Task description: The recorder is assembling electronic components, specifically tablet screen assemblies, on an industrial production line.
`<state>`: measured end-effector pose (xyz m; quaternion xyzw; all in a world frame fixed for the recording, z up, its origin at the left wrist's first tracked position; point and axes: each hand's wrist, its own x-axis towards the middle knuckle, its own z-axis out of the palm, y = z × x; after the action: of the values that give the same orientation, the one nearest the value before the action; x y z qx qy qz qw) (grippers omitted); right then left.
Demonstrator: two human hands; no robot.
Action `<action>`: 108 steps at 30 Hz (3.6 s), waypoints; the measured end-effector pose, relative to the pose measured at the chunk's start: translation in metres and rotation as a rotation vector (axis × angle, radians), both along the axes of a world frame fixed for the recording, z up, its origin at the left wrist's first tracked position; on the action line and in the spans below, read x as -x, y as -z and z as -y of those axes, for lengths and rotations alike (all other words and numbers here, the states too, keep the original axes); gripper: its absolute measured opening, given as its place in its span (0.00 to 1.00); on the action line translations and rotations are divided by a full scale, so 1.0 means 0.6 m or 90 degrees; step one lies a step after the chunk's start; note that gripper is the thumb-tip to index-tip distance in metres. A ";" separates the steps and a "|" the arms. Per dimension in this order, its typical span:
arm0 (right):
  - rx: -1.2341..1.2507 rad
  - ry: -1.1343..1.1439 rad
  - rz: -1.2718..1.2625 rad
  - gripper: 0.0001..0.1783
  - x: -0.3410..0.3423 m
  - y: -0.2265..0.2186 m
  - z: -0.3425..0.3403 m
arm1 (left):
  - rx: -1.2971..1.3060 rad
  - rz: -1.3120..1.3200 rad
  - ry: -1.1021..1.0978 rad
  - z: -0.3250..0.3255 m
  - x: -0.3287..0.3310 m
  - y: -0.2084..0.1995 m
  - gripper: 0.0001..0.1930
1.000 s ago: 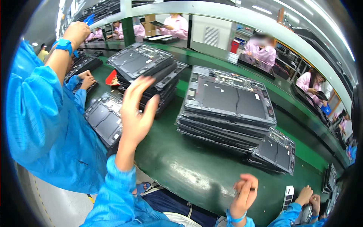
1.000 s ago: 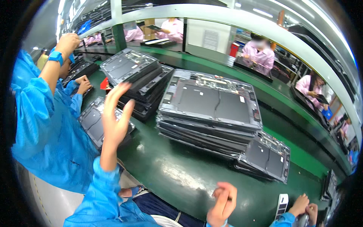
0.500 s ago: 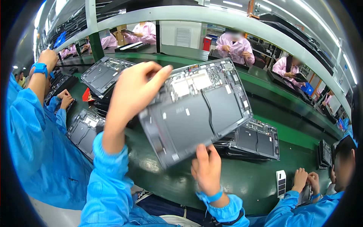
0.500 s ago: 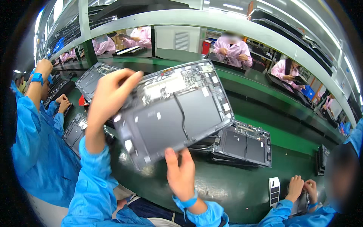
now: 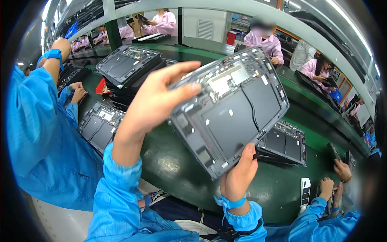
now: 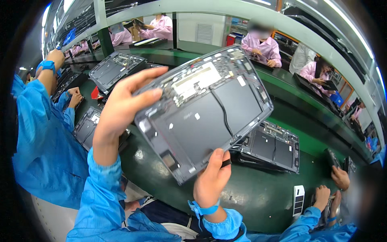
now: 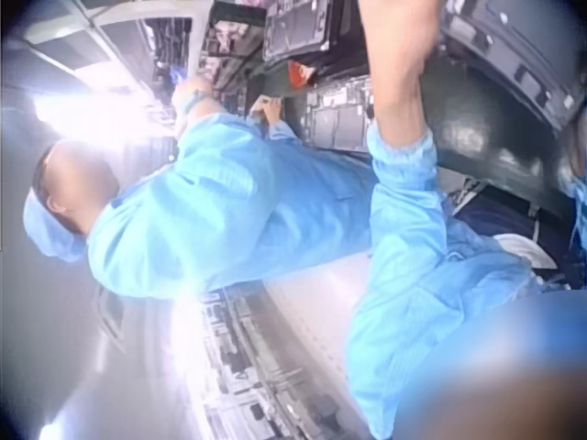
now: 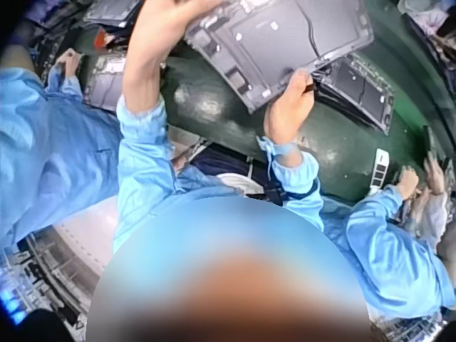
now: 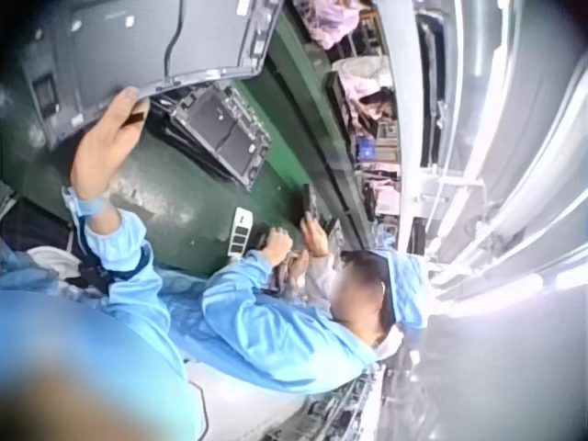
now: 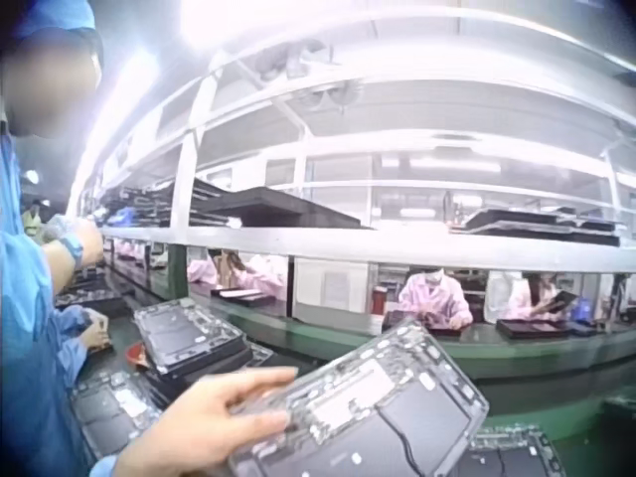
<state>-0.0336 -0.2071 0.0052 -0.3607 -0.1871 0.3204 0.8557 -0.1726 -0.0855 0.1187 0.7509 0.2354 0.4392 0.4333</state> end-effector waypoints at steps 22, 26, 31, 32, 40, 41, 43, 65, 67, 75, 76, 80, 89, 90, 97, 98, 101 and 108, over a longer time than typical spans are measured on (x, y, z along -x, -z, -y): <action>0.019 -0.545 -0.006 0.26 -0.026 0.085 0.155 | 0.105 0.424 -0.336 0.296 0.080 0.275 0.32; 0.258 -0.343 0.444 0.35 -0.033 0.100 0.212 | 0.150 0.168 -0.283 0.445 0.113 0.481 0.45; 0.520 -0.455 0.188 0.27 -0.186 0.131 0.205 | 0.186 0.184 0.066 0.426 0.192 0.499 0.39; 0.550 -0.459 0.171 0.25 -0.224 0.141 0.188 | 0.164 0.170 0.021 0.408 0.181 0.484 0.35; 0.467 0.199 0.902 0.17 -0.283 0.145 0.122 | -0.326 -0.238 -0.122 0.191 0.104 0.332 0.18; 0.435 0.251 0.882 0.17 -0.251 0.113 0.121 | -0.331 -0.255 -0.091 0.168 0.088 0.316 0.15; 0.402 0.088 0.601 0.25 -0.185 0.081 0.137 | -0.331 -0.301 -0.007 0.128 0.062 0.310 0.13; 0.317 -0.251 0.860 0.08 -0.075 0.123 0.141 | -0.323 -0.201 0.098 0.097 0.018 0.324 0.10; 0.306 -0.257 0.869 0.08 -0.073 0.121 0.133 | -0.256 -0.225 0.149 0.116 0.033 0.332 0.09; 0.213 -0.226 1.025 0.12 -0.061 0.136 0.127 | -0.345 -0.271 0.126 0.124 0.030 0.356 0.07; 0.207 -0.188 1.065 0.13 -0.057 0.139 0.131 | -0.319 -0.265 0.122 0.125 0.031 0.355 0.06; 0.218 -0.101 1.136 0.13 -0.043 0.144 0.138 | -0.274 -0.266 0.151 0.120 0.034 0.343 0.06; 0.440 -0.291 0.818 0.06 -0.056 0.110 0.111 | -0.159 -0.486 0.298 0.082 0.000 0.306 0.08; 0.435 -0.294 0.815 0.06 -0.064 0.111 0.107 | -0.158 -0.491 0.295 0.076 -0.009 0.303 0.08; 0.409 -0.362 0.728 0.03 -0.072 0.124 0.106 | -0.142 -0.511 0.291 0.067 -0.013 0.298 0.09; 0.407 -0.362 0.722 0.03 -0.073 0.122 0.107 | -0.125 -0.502 0.285 0.067 -0.014 0.301 0.09; 0.384 -0.352 0.736 0.03 -0.076 0.120 0.107 | -0.136 -0.427 0.327 0.080 0.010 0.302 0.11; 0.332 -0.326 0.782 0.03 -0.079 0.127 0.107 | -0.320 -0.252 0.224 0.088 0.101 0.348 0.11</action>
<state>0.0135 -0.2713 -0.0708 -0.6136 -0.6314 0.2845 0.3793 -0.2334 -0.1385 -0.0903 0.9334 0.0666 0.2482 0.2502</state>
